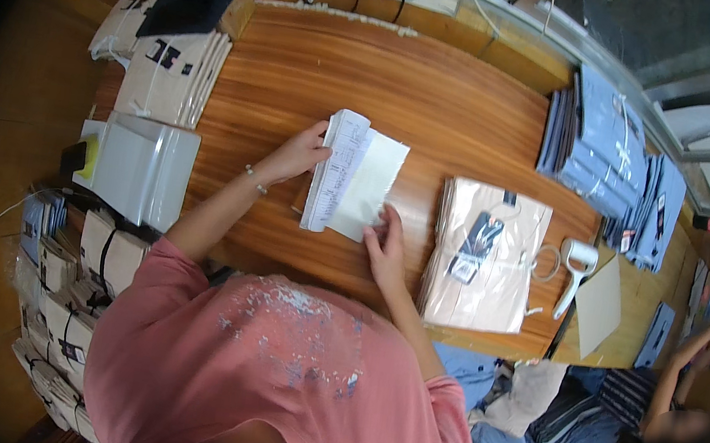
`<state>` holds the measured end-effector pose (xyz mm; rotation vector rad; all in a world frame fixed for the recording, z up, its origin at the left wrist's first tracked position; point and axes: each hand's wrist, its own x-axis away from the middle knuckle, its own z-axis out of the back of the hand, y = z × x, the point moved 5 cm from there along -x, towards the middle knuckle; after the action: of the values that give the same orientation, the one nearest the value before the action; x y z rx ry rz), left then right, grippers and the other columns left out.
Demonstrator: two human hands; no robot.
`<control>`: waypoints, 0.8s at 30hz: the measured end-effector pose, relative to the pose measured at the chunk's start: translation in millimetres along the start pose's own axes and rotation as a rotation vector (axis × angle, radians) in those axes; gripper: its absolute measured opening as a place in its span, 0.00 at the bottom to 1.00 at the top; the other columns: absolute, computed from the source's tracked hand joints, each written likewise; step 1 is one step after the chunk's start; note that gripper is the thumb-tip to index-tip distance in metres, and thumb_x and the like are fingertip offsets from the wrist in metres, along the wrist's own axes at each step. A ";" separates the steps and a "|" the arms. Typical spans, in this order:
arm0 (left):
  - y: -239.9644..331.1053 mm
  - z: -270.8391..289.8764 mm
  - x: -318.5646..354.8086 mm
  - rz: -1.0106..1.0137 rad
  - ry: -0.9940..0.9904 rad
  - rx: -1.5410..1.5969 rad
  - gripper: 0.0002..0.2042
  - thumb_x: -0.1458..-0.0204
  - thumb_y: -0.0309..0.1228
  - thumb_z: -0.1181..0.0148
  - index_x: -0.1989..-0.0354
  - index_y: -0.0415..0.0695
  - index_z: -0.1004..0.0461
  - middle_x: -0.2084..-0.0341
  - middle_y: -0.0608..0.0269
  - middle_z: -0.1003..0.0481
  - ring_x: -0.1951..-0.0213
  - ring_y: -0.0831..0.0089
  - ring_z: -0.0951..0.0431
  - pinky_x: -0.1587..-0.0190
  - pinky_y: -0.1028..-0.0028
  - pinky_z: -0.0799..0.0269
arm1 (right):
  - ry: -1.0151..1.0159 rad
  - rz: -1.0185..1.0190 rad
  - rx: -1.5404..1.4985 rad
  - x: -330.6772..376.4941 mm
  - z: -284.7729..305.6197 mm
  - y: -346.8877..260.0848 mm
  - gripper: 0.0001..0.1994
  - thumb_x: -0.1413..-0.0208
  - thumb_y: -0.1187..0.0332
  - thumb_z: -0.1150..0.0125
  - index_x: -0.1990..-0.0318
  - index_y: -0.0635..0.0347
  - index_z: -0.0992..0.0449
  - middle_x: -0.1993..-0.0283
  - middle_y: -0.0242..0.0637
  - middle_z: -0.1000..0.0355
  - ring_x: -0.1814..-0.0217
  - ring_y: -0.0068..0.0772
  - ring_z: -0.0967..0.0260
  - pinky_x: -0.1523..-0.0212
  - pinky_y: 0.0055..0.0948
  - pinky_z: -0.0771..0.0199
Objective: The person folds a beige shirt on a wooden table, places a tag on it, and wraps it in a clear plastic bag. They then secure the package with a rubber band and write on a notebook before stacking the finished item.
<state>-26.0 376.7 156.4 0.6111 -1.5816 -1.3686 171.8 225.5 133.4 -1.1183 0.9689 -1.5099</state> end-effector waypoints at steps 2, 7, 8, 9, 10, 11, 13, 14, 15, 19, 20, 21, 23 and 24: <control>1.1 -10.8 34.4 0.055 0.075 0.234 0.21 0.47 0.22 0.54 0.43 0.41 0.43 0.65 0.57 0.26 0.65 0.75 0.25 0.66 0.79 0.29 | -0.017 0.004 0.107 2.6 -8.3 -9.2 0.25 0.53 0.65 0.40 0.47 0.64 0.35 0.44 0.47 0.39 0.44 0.52 0.44 0.43 0.42 0.45; -21.5 38.3 107.6 0.111 0.430 0.444 0.24 0.46 0.24 0.53 0.40 0.41 0.47 0.57 0.55 0.29 0.58 0.72 0.27 0.59 0.74 0.28 | -0.048 0.182 0.923 3.7 -11.7 -34.5 0.24 0.55 0.65 0.40 0.48 0.61 0.34 0.43 0.47 0.42 0.46 0.49 0.44 0.49 0.47 0.43; -35.6 53.1 113.9 0.078 0.481 0.384 0.26 0.45 0.26 0.52 0.38 0.39 0.51 0.56 0.54 0.30 0.55 0.70 0.28 0.55 0.72 0.31 | -0.003 0.235 0.956 3.2 -13.0 -36.7 0.23 0.56 0.66 0.40 0.50 0.60 0.32 0.45 0.47 0.41 0.46 0.47 0.44 0.51 0.47 0.43; -54.1 63.4 119.8 0.053 0.504 0.228 0.27 0.45 0.26 0.52 0.38 0.38 0.53 0.57 0.54 0.29 0.55 0.70 0.28 0.54 0.72 0.31 | 0.032 0.285 0.918 3.2 -15.2 -40.0 0.22 0.56 0.66 0.39 0.50 0.60 0.32 0.45 0.47 0.41 0.46 0.47 0.44 0.51 0.47 0.42; -74.6 72.3 125.1 0.029 0.527 0.073 0.28 0.45 0.26 0.52 0.38 0.37 0.54 0.57 0.54 0.29 0.55 0.69 0.28 0.53 0.72 0.32 | 0.066 0.337 0.879 1.6 -18.2 -43.8 0.22 0.56 0.67 0.39 0.51 0.61 0.32 0.46 0.46 0.41 0.47 0.48 0.44 0.51 0.47 0.42; -77.8 74.3 130.5 0.005 0.539 -0.082 0.29 0.45 0.26 0.51 0.37 0.36 0.55 0.58 0.53 0.29 0.55 0.68 0.28 0.53 0.72 0.32 | 0.105 0.382 0.843 0.0 -21.1 -49.3 0.21 0.56 0.67 0.39 0.51 0.61 0.31 0.47 0.46 0.40 0.47 0.48 0.44 0.51 0.47 0.42; -83.0 67.5 137.3 0.025 0.518 -0.010 0.30 0.46 0.26 0.50 0.37 0.33 0.56 0.55 0.49 0.31 0.52 0.64 0.30 0.51 0.70 0.33 | -0.026 0.403 0.708 -6.9 -39.1 -59.4 0.19 0.55 0.69 0.40 0.54 0.62 0.30 0.53 0.46 0.37 0.51 0.47 0.41 0.52 0.44 0.41; -77.7 61.4 141.4 0.049 0.541 -0.025 0.30 0.46 0.26 0.49 0.37 0.33 0.55 0.53 0.47 0.32 0.51 0.62 0.31 0.50 0.70 0.34 | -0.111 0.366 0.692 -10.7 -52.3 -64.0 0.18 0.55 0.69 0.40 0.54 0.63 0.30 0.54 0.46 0.36 0.52 0.47 0.41 0.53 0.43 0.41; -76.9 58.4 147.1 0.074 0.563 -0.039 0.30 0.47 0.26 0.48 0.37 0.33 0.55 0.51 0.46 0.33 0.49 0.61 0.32 0.48 0.69 0.35 | -0.195 0.328 0.675 -12.8 -63.8 -64.3 0.18 0.54 0.69 0.40 0.55 0.63 0.30 0.55 0.46 0.36 0.52 0.46 0.40 0.53 0.42 0.41; -67.6 36.2 161.3 0.105 0.699 -1.001 0.33 0.49 0.38 0.44 0.39 0.34 0.48 0.38 0.38 0.54 0.36 0.48 0.52 0.39 0.46 0.54 | -0.075 0.533 0.721 -4.7 -85.8 -75.0 0.18 0.50 0.65 0.42 0.54 0.63 0.30 0.56 0.47 0.34 0.55 0.49 0.38 0.56 0.41 0.37; -76.4 27.0 160.0 0.103 0.652 -1.060 0.33 0.48 0.46 0.49 0.39 0.36 0.46 0.36 0.39 0.59 0.34 0.45 0.61 0.39 0.40 0.65 | -0.075 0.522 0.763 -2.3 -91.5 -69.1 0.18 0.50 0.64 0.42 0.53 0.63 0.30 0.56 0.48 0.34 0.55 0.49 0.38 0.56 0.41 0.37; -82.6 19.1 159.4 0.064 0.642 -1.100 0.32 0.47 0.47 0.50 0.39 0.37 0.45 0.36 0.39 0.59 0.34 0.46 0.62 0.39 0.41 0.66 | -0.073 0.510 0.806 -0.4 -96.6 -59.1 0.18 0.49 0.63 0.43 0.53 0.63 0.30 0.55 0.48 0.34 0.56 0.49 0.37 0.57 0.41 0.36; -79.8 -1.2 153.9 -0.029 0.612 -1.177 0.32 0.46 0.49 0.53 0.39 0.37 0.43 0.35 0.39 0.60 0.33 0.46 0.65 0.38 0.42 0.69 | -0.073 0.454 0.740 -3.4 -98.8 -43.9 0.18 0.47 0.62 0.44 0.52 0.63 0.31 0.54 0.49 0.34 0.56 0.50 0.37 0.57 0.41 0.36; -77.8 -6.3 148.0 -0.057 0.597 -1.133 0.31 0.46 0.49 0.54 0.39 0.39 0.43 0.36 0.38 0.61 0.33 0.46 0.65 0.38 0.42 0.69 | -0.079 0.410 0.627 -9.3 -97.1 -38.9 0.19 0.47 0.61 0.45 0.51 0.63 0.31 0.53 0.50 0.35 0.57 0.50 0.37 0.57 0.41 0.36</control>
<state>-102.0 230.1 129.6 0.2859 -0.1941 -1.6456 69.5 246.6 143.8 -0.4872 0.5576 -1.2828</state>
